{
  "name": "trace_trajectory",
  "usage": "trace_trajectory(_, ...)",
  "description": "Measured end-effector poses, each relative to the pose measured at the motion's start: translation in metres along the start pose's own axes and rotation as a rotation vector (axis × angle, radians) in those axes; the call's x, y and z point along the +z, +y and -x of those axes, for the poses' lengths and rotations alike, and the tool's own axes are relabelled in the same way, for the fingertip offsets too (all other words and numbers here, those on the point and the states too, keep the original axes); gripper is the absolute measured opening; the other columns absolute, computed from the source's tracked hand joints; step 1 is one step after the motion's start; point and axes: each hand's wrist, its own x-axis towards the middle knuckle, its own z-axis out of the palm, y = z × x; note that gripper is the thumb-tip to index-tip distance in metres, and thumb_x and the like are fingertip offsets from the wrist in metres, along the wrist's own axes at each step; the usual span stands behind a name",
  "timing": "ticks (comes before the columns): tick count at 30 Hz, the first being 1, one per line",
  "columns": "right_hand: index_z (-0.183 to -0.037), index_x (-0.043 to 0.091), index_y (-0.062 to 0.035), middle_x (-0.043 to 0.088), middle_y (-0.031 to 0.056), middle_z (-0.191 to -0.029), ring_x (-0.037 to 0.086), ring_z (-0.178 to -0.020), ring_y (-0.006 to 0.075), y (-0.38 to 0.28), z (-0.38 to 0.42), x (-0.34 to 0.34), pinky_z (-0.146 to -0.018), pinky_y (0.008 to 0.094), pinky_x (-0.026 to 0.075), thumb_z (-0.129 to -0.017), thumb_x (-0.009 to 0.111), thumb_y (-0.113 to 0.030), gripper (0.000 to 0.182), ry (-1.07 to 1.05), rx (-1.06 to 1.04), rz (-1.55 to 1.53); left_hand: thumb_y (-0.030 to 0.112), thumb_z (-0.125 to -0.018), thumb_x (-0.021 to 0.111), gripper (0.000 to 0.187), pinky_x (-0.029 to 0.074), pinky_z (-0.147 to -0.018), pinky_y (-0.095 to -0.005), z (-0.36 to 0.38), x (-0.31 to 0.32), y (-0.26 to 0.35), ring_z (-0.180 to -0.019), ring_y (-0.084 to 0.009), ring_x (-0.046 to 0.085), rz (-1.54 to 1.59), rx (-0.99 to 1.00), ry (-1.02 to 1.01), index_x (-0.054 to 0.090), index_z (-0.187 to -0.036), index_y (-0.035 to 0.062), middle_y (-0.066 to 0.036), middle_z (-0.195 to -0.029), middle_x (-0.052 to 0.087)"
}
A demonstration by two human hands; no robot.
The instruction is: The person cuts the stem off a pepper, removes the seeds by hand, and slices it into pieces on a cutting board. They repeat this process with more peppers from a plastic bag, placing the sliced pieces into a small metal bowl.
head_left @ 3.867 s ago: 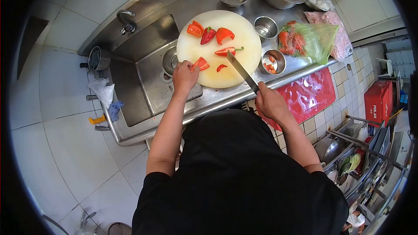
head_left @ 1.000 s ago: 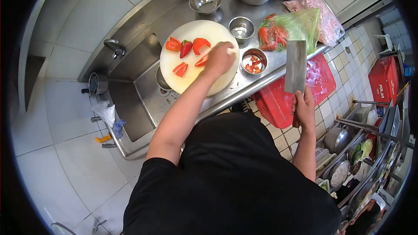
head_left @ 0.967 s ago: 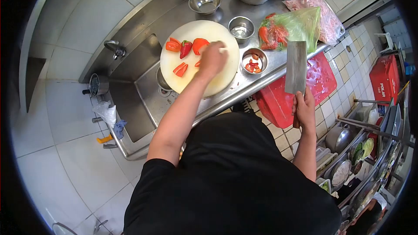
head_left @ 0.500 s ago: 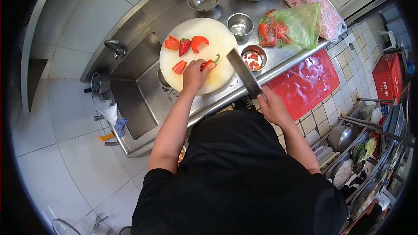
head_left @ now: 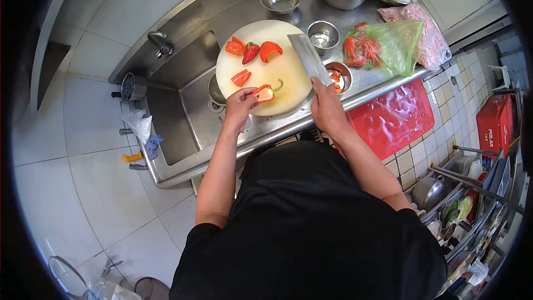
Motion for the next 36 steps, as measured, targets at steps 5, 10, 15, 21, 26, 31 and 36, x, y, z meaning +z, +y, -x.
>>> trace_trajectory(5, -0.145, 0.044, -0.005, 0.054, 0.0322, -0.113, 0.056, -0.107, 0.0475, 0.007, -0.052, 0.044, -0.095, 0.0514, 0.047, -0.09, 0.054, -0.005, 0.056, -0.011, -0.07, 0.086, -0.001, -0.092, 0.064, 0.025, 0.058, -0.083, -0.0271, 0.026, -0.015, 0.01, -0.088, -0.0144, 0.069, 0.114, 0.062, 0.077, 0.065, -0.116, -0.0062, -0.011, -0.101, 0.071)
trace_trajectory(10, -0.138, 0.053, -0.0043, 0.05, 0.0276, -0.133, 0.057, -0.116, 0.044, -0.044, -0.041, 0.02, -0.098, 0.0498, 0.048, -0.093, 0.058, -0.018, 0.047, 0.015, -0.232, 0.15, 0.0, -0.092, 0.063, 0.022, 0.059, -0.076, -0.0256, 0.057, -0.024, 0.019, -0.082, -0.0142, 0.07, -0.012, 0.192, 0.194, 0.066, -0.113, -0.0073, -0.012, -0.1, 0.072)
trace_trajectory(15, -0.13, 0.06, -0.0023, 0.06, 0.0239, -0.126, 0.063, -0.11, 0.0391, -0.104, -0.034, 0.028, -0.095, 0.0445, 0.05, -0.09, 0.065, -0.035, 0.052, -0.294, -0.304, -0.147, 0.004, -0.095, 0.061, 0.023, 0.056, -0.072, -0.0248, 0.073, -0.021, 0.012, -0.08, -0.012, 0.07, -0.143, 0.335, 0.293, 0.068, -0.114, -0.0055, -0.01, -0.095, 0.073)
trace_trajectory(21, -0.107, 0.07, -0.0008, 0.07, 0.0212, -0.094, 0.067, -0.095, 0.0392, -0.123, -0.04, 0.069, -0.084, 0.0458, 0.053, -0.089, 0.066, -0.036, 0.04, -0.454, -0.447, -0.224, 0.006, -0.097, 0.058, 0.027, 0.053, -0.072, -0.0244, 0.116, -0.014, 0.027, -0.083, -0.009, 0.068, -0.257, 0.365, 0.463, 0.068, -0.12, -0.0046, -0.011, -0.093, 0.075)
trace_trajectory(26, -0.092, 0.073, -0.0024, 0.07, 0.0202, -0.089, 0.067, -0.083, 0.0381, -0.148, -0.023, 0.085, -0.076, 0.0457, 0.052, -0.088, 0.065, -0.031, 0.03, -0.476, -0.521, -0.333, 0.005, -0.097, 0.059, 0.028, 0.055, -0.078, -0.0274, 0.152, -0.027, 0.02, -0.087, -0.0142, 0.071, -0.234, 0.436, 0.529, 0.067, -0.122, -0.0057, -0.016, -0.101, 0.075)
trace_trajectory(31, -0.095, 0.073, -0.0014, 0.07, 0.0193, -0.089, 0.068, -0.084, 0.0362, -0.167, -0.007, 0.106, -0.077, 0.0419, 0.053, -0.088, 0.064, -0.031, 0.032, -0.507, -0.527, -0.436, 0.004, -0.096, 0.06, 0.027, 0.058, -0.083, -0.0331, 0.174, -0.048, 0.011, -0.096, -0.0234, 0.074, -0.247, 0.479, 0.588, 0.067, -0.121, -0.0037, -0.021, -0.111, 0.073)
trace_trajectory(36, -0.106, 0.07, 0.0004, 0.071, 0.0111, -0.091, 0.066, -0.076, 0.018, -0.2, 0.004, 0.133, -0.07, 0.0335, 0.053, -0.092, 0.065, -0.023, 0.028, -0.796, -0.47, -0.46, 0.001, -0.097, 0.055, 0.027, 0.056, -0.088, -0.0362, 0.202, -0.092, 0.007, -0.102, -0.0308, 0.072, -0.416, 0.543, 0.678, 0.068, -0.121, -0.0003, -0.02, -0.113, 0.072)
